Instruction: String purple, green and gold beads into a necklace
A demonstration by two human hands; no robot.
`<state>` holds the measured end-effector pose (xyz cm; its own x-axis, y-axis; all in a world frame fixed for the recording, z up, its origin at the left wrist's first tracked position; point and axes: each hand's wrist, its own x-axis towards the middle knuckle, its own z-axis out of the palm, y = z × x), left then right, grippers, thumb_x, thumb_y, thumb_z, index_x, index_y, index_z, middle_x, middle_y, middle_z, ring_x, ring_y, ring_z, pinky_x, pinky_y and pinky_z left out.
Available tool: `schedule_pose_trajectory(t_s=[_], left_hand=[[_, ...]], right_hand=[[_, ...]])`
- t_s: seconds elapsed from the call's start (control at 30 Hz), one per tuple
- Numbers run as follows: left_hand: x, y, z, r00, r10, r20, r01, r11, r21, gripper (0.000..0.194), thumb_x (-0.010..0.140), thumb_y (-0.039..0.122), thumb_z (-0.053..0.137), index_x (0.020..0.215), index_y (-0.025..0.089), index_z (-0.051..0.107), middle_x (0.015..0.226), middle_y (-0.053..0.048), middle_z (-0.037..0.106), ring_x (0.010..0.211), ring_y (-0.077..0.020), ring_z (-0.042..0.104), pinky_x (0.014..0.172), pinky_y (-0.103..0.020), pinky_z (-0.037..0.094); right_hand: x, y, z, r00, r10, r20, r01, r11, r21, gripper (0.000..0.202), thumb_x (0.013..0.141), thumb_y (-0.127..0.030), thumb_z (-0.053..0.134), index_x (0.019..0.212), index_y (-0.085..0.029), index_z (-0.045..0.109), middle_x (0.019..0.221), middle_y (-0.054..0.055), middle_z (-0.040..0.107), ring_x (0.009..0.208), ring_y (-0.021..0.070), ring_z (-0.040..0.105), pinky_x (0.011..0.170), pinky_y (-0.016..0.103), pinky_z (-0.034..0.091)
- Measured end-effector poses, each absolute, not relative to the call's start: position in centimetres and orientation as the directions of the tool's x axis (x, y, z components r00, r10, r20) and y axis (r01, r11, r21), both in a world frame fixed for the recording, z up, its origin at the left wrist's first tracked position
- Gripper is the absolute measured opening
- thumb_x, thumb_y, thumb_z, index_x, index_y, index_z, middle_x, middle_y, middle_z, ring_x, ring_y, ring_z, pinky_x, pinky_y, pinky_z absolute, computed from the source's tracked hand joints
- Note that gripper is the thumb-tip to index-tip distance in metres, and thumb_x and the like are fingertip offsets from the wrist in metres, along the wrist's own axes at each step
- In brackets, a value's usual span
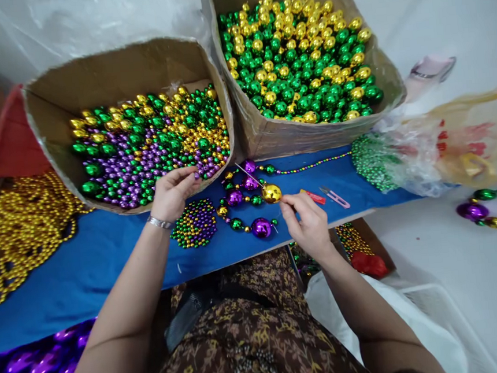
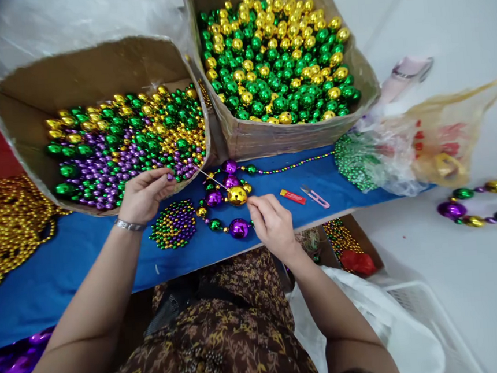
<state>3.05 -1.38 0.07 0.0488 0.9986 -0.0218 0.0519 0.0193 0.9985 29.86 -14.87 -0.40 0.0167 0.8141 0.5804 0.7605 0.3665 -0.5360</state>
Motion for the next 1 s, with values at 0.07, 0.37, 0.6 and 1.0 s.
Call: schedule_pose_trajectory(t_s=[0.07, 0.37, 0.6, 1.0], left_hand=[[3.6, -2.3, 0.1, 0.092, 0.991, -0.095, -0.131, 0.107, 0.986, 0.03, 0.068, 0.031, 0.075, 0.093, 0.015, 0.07, 0.089, -0.007, 0.07, 0.076, -0.0147, 0.066, 0.072, -0.03, 0.055], [5.1, -4.6, 0.4, 0.173, 0.964, -0.2, -0.326, 0.248, 0.912, 0.024, 0.068, 0.025, 0.078, 0.089, 0.015, 0.071, 0.081, -0.004, 0.069, 0.073, -0.0133, 0.067, 0.067, -0.024, 0.055], [5.9, -5.7, 0.5, 0.234, 0.939, -0.253, -0.403, 0.33, 0.854, 0.026, 0.069, 0.025, 0.077, 0.093, 0.014, 0.071, 0.09, -0.007, 0.071, 0.078, -0.0144, 0.068, 0.072, -0.025, 0.056], [5.7, -6.0, 0.0, 0.226, 0.953, -0.203, -0.402, 0.281, 0.871, 0.027, 0.07, 0.024, 0.077, 0.095, 0.017, 0.072, 0.093, -0.005, 0.07, 0.076, -0.0103, 0.065, 0.071, -0.021, 0.053]], right_hand=[[29.5, -15.0, -0.7, -0.003, 0.83, 0.558, 0.75, 0.371, -0.548, 0.014, 0.092, -0.018, 0.049, 0.099, -0.019, 0.061, 0.089, 0.005, 0.064, 0.083, 0.0142, 0.062, 0.077, 0.028, 0.05], [28.3, -15.0, -1.7, -0.047, 0.851, 0.522, 0.727, 0.388, -0.566, 0.015, 0.093, -0.02, 0.048, 0.1, -0.019, 0.061, 0.087, 0.006, 0.065, 0.079, 0.015, 0.063, 0.074, 0.026, 0.05], [28.1, -15.1, -2.4, -0.073, 0.857, 0.511, 0.713, 0.403, -0.573, 0.017, 0.093, -0.02, 0.047, 0.102, -0.019, 0.061, 0.086, 0.006, 0.065, 0.079, 0.0151, 0.063, 0.073, 0.027, 0.05], [28.1, -15.2, -3.0, -0.158, 0.855, 0.495, 0.777, 0.416, -0.472, 0.02, 0.094, -0.021, 0.046, 0.105, -0.019, 0.062, 0.084, 0.005, 0.064, 0.076, 0.0149, 0.063, 0.072, 0.027, 0.05]])
